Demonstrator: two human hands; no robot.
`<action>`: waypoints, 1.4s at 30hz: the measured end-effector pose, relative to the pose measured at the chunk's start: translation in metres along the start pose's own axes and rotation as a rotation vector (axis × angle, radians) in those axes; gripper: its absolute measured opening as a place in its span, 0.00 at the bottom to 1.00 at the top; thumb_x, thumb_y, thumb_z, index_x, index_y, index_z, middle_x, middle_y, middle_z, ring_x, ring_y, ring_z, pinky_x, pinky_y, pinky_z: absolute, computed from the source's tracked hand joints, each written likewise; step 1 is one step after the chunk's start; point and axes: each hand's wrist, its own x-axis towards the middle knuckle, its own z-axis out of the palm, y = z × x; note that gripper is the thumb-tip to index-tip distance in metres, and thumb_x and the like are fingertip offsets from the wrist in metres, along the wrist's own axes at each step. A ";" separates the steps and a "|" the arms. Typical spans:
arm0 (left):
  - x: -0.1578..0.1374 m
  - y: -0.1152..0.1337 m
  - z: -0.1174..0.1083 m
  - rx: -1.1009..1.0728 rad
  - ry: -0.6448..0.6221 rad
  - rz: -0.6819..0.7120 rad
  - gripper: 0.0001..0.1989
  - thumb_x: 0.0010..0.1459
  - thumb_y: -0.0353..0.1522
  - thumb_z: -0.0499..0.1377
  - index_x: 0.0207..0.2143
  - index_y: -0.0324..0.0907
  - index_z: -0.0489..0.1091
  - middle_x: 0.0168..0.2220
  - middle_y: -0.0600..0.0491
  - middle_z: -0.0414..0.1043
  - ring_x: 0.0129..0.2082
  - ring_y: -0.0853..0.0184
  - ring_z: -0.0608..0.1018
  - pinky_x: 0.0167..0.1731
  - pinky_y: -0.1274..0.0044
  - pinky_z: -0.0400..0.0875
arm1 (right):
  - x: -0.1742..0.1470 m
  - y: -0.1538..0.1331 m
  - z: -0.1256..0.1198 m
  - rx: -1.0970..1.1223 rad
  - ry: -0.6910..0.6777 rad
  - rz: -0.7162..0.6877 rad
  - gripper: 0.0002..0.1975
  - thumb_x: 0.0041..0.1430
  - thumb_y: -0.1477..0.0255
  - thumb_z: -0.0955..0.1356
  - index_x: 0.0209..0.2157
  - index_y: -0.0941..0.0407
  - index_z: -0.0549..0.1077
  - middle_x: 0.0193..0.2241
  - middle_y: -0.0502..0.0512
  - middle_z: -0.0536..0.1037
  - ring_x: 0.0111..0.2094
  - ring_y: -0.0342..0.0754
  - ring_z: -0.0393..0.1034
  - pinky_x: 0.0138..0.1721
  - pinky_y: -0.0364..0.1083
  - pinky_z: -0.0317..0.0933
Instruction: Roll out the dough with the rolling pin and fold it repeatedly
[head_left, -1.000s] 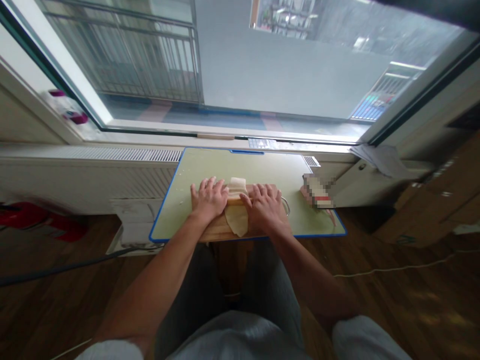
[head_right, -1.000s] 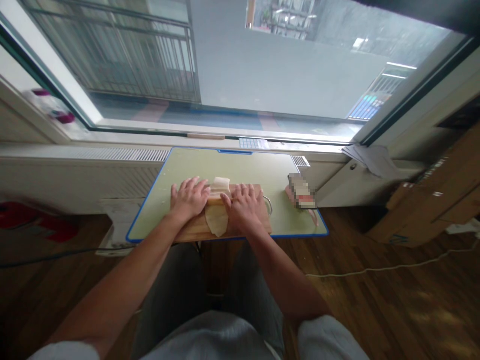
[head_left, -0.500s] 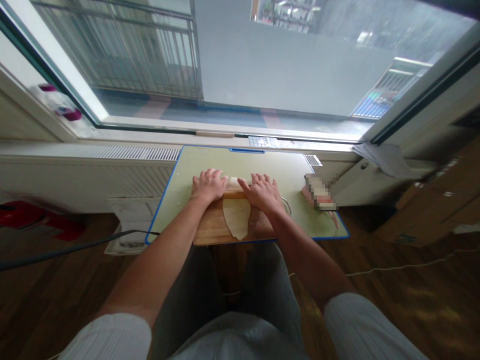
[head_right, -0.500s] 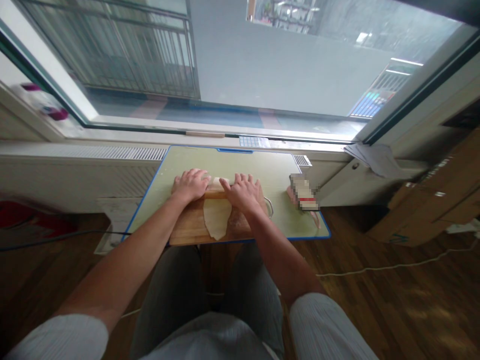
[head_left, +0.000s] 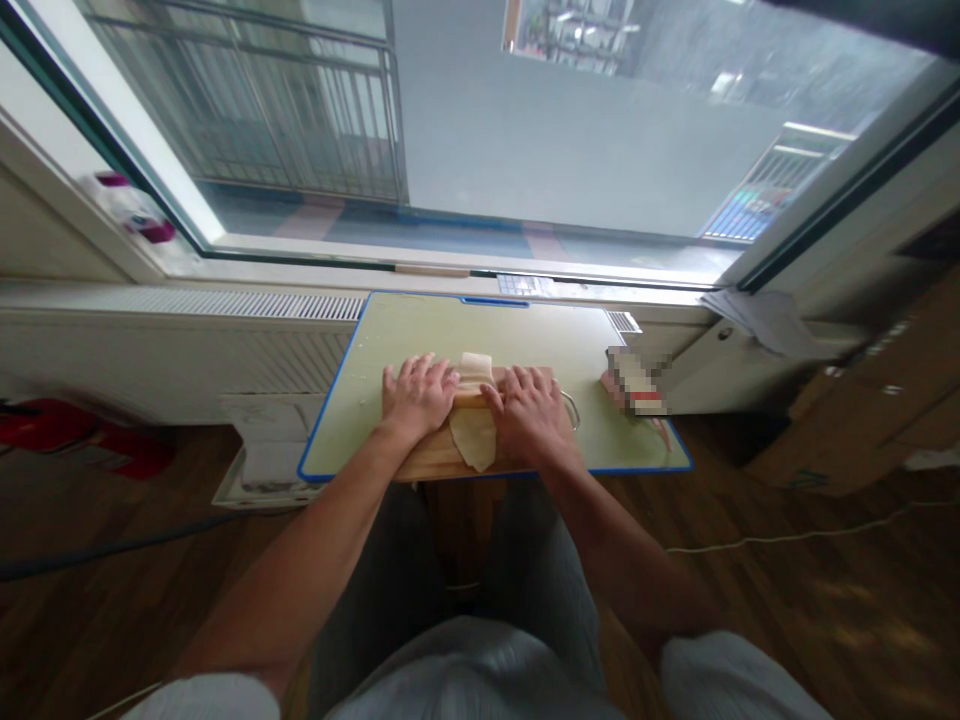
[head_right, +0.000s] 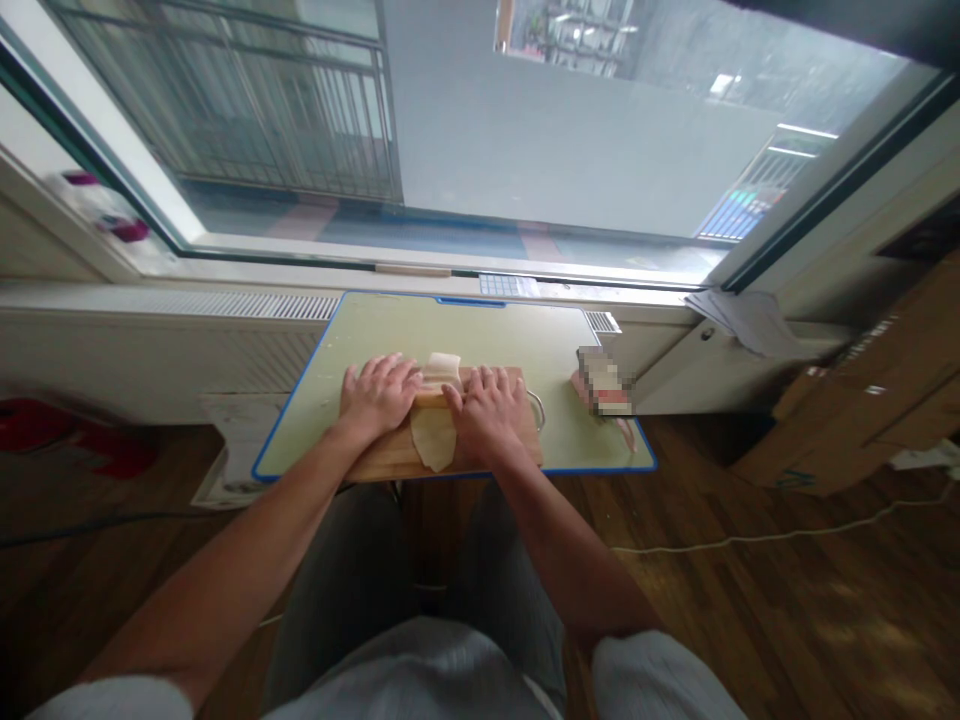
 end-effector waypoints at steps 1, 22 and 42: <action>-0.007 0.000 -0.001 -0.002 0.010 0.012 0.28 0.75 0.47 0.44 0.66 0.51 0.73 0.73 0.47 0.68 0.72 0.50 0.67 0.72 0.47 0.53 | -0.007 0.000 0.001 0.004 0.002 -0.001 0.37 0.79 0.49 0.54 0.73 0.59 0.67 0.73 0.66 0.66 0.75 0.65 0.54 0.74 0.67 0.42; -0.045 0.004 -0.005 -0.016 -0.031 0.010 0.29 0.76 0.44 0.42 0.73 0.56 0.66 0.77 0.51 0.59 0.77 0.52 0.60 0.76 0.46 0.44 | -0.038 0.002 0.010 -0.009 0.041 -0.008 0.35 0.80 0.53 0.55 0.76 0.60 0.60 0.76 0.67 0.60 0.77 0.61 0.48 0.76 0.69 0.33; 0.065 -0.002 0.001 -0.050 -0.214 -0.056 0.34 0.73 0.52 0.38 0.71 0.55 0.67 0.77 0.47 0.59 0.75 0.48 0.62 0.72 0.44 0.51 | 0.074 0.008 0.005 0.045 -0.097 0.032 0.44 0.76 0.42 0.49 0.72 0.59 0.66 0.71 0.69 0.69 0.72 0.65 0.57 0.71 0.69 0.46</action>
